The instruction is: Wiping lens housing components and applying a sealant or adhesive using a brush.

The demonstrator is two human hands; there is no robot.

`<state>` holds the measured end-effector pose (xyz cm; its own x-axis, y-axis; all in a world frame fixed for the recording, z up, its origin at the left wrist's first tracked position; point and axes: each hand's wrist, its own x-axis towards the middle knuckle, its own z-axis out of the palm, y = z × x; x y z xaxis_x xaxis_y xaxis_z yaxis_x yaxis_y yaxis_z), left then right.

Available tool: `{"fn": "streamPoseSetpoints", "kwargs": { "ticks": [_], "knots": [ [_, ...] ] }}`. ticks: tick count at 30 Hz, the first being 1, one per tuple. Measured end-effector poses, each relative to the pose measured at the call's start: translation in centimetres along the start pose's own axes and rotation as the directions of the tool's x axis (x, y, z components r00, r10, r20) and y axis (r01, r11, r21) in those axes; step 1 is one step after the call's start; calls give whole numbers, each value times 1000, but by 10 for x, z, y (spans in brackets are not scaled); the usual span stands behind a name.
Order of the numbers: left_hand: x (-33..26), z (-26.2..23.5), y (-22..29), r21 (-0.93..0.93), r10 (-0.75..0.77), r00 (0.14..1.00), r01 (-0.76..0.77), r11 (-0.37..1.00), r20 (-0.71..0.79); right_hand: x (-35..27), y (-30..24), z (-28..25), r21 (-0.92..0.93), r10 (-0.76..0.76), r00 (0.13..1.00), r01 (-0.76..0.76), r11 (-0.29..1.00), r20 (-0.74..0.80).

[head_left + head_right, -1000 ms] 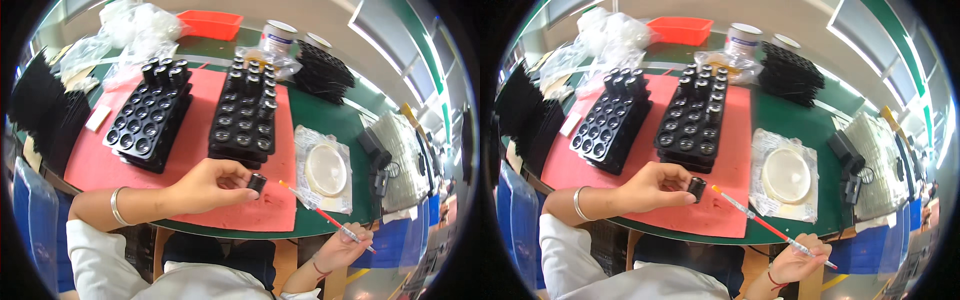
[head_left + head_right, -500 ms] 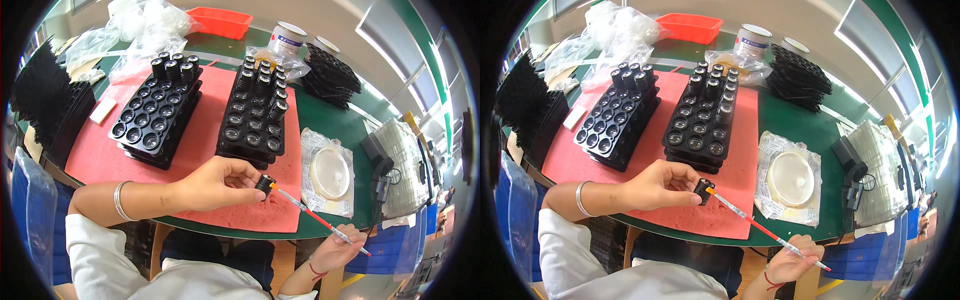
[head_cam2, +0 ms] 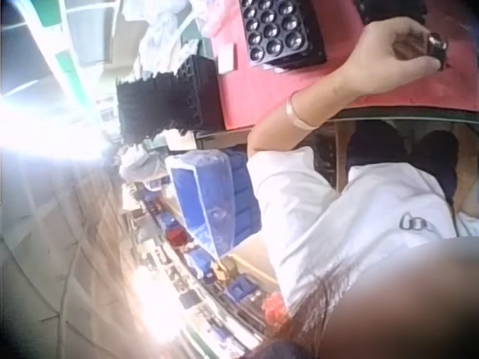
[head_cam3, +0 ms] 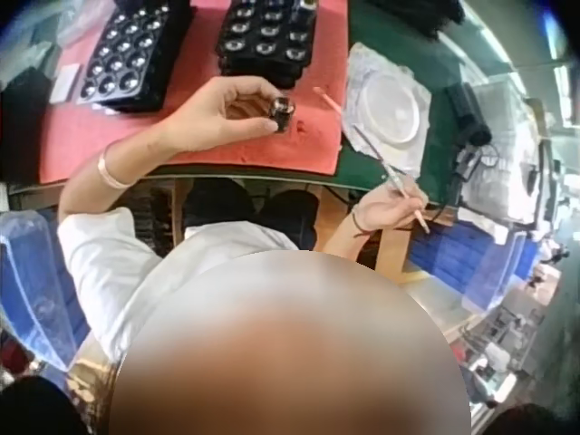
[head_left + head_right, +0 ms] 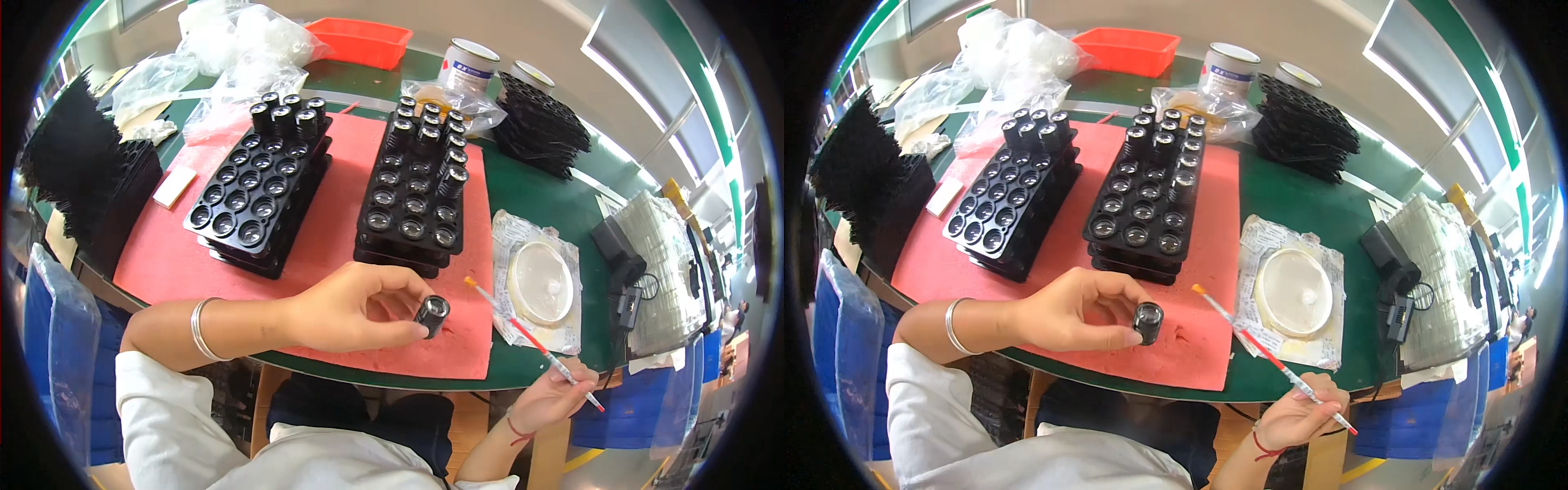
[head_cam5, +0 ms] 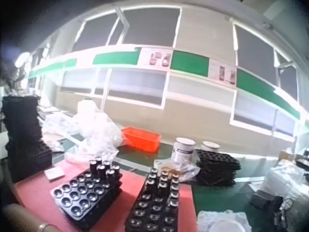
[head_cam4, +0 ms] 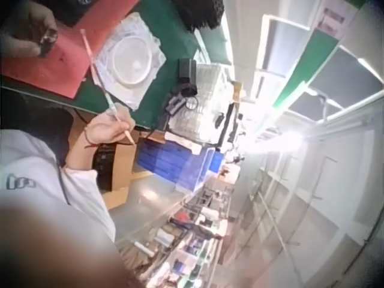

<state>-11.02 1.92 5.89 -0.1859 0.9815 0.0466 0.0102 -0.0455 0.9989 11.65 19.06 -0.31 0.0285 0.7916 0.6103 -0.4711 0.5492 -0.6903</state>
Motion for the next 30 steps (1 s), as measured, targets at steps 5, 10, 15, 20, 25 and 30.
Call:
{"fn": "streamPoseSetpoints", "kwargs": {
  "ticks": [5, 10, 15, 20, 25, 30],
  "knots": [
    [-16, -16, 48, 666, 407, 910, -254, 702, -82, 2, -2, 0, -57, -32, 999, 30, 998, -27],
    [-23, -48, 80, 869, 616, 674, 80, 489, -408, 3, -3, -1, -98, -29, 999, 27, 995, -21],
    [-31, -109, 72, 788, 415, 697, 367, 494, -585, 1, -4, 0, -96, -24, 999, 21, 995, -36],
    [-21, -127, 55, 795, 320, 764, 386, 469, -560, 1, -6, 1, -82, -8, 999, 5, 997, -36],
    [-8, -120, 66, 812, 288, 770, 474, 340, -569, 0, -4, -4, -88, -16, 1000, 15, 996, -9],
    [-8, -121, 75, 811, 211, 790, 519, 271, -576, -2, -2, -6, -102, -22, 999, 25, 994, 29]
  ]
}}
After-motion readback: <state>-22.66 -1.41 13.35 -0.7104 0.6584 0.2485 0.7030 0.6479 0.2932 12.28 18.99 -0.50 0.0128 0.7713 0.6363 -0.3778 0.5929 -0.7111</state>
